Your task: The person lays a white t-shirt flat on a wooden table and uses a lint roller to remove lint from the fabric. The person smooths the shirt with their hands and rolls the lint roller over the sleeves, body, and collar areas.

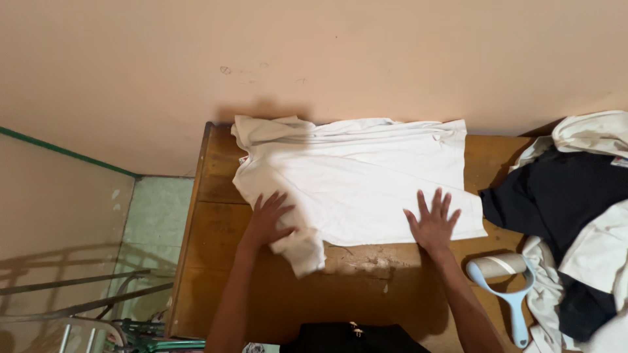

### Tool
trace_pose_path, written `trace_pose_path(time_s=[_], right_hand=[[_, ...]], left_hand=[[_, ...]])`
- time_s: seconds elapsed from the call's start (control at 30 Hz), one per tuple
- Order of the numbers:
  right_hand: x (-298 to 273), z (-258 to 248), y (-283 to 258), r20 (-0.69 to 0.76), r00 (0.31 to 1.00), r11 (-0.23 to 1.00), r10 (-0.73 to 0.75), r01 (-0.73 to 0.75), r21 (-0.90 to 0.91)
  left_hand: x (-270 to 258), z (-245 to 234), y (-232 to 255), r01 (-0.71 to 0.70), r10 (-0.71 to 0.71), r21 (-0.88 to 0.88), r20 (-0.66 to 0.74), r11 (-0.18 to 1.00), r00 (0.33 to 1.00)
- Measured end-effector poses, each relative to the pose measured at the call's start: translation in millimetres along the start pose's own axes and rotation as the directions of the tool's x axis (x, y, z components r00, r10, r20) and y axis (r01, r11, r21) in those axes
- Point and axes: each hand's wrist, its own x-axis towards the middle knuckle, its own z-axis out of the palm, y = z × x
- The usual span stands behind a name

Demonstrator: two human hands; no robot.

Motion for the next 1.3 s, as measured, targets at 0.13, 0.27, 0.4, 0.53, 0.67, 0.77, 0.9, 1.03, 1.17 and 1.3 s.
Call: trace_pose_path(time_s=[0.13,0.27,0.4,0.53,0.67,0.77,0.9,1.03,1.17,1.3], right_hand=[[-22.1,10.9,15.2,-0.042,0.998,0.996,0.044,-0.04,0.074],[-37.1,5.6,9.7,0.041,0.996,0.996,0.077,-0.078,0.038],[-54.6,-17.0,-6.2,0.181,0.973,0.989,0.146,-0.15,0.008],[-58.3,-45.7,-10.8,0.306,0.935,0.984,0.181,-0.171,-0.058],[-41.0,-43.8,-10.3,0.132,0.977,0.985,0.167,-0.172,0.025],[-0.2,-15.3,-2.2,-0.164,0.986,0.997,0.038,-0.026,0.072],[61.3,6.7,6.3,-0.059,0.998,0.958,-0.002,0.019,0.287],[96.5,7.6,2.1,0.146,0.989,0.996,-0.004,-0.01,0.094],[138.4,-5.6,4.2,0.272,0.961,0.998,0.046,-0.058,0.037],[184.0,-15.2,2.4,0.298,0.952,0.997,0.065,-0.075,0.022]], left_hand=[[-45.6,-16.4,-20.6,0.088,-0.088,-0.006,0.056,0.996,0.995],[-85.3,-16.9,-47.9,0.228,-0.253,0.145,0.185,0.963,0.95],[-108.2,11.9,-71.6,0.28,-0.372,0.437,0.14,0.855,0.918],[-109.2,26.6,-83.8,0.431,-0.49,0.455,0.013,0.779,0.872],[-71.2,29.9,-59.1,0.379,-0.326,0.195,-0.255,0.905,0.91],[-8.2,36.6,-30.9,0.307,-0.275,0.077,-0.277,0.949,0.921],[42.0,45.9,-17.2,0.337,-0.311,0.078,-0.232,0.938,0.922],[58.1,50.2,-21.7,0.336,-0.296,0.085,-0.304,0.938,0.905],[86.7,46.1,-32.6,0.314,-0.278,0.054,-0.343,0.948,0.897],[132.8,40.3,-40.2,0.358,-0.318,0.079,-0.313,0.93,0.895]])
